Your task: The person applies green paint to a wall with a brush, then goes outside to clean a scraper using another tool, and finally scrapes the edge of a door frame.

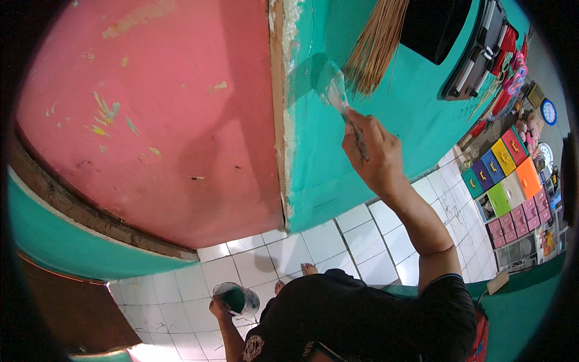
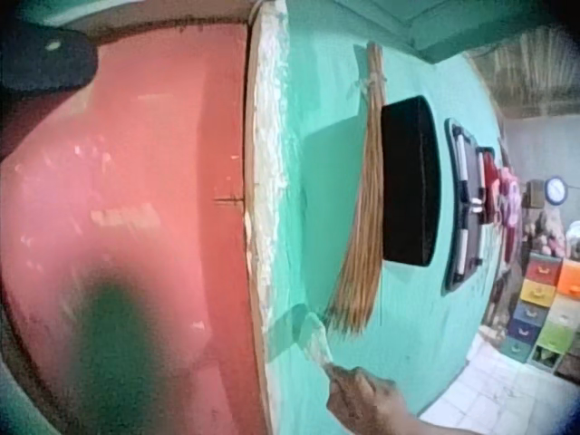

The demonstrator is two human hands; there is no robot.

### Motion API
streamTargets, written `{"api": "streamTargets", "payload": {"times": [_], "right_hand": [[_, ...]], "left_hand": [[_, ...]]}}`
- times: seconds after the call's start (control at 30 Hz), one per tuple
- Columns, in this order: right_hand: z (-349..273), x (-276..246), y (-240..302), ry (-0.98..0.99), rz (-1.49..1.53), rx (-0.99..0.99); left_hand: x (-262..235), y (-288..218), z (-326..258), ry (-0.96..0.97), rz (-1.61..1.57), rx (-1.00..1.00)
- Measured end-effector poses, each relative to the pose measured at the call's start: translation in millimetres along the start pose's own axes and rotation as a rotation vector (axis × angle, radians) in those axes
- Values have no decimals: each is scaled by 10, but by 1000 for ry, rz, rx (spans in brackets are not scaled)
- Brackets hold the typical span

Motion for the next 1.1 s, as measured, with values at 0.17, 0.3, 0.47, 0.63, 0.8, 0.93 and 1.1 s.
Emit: {"api": "streamTargets", "payload": {"times": [0.17, 0.3, 0.47, 0.63, 0.8, 0.93, 1.1], "right_hand": [[-528, 272, -65, 65, 10, 53], [-929, 483, -67, 159, 41, 127], [-1499, 783, -109, 243, 70, 188], [-1974, 996, -143, 320, 92, 270], [-2416, 1258, -143, 425, 63, 291], [-2837, 1485, -217, 512, 51, 294], [-3318, 1679, -344, 596, 78, 364]], "left_hand": [[161, -63, -73, 32, 41, -74], [274, -136, -104, 63, 42, -47], [369, -203, -156, 58, 36, -33], [395, -158, -151, 27, 18, -113], [381, -192, -174, 79, 61, -51], [360, -179, -157, 100, 139, 5], [323, -71, -88, 94, 76, -53]]}}
Point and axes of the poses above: each hand's wrist, its own z-axis towards the middle knuckle, its own x-axis out of the palm, y = z × x, the point moved 9 cm from there along z, towards the middle knuckle, and after that the axes turned 4 degrees about -y, right-handed, at the moved point
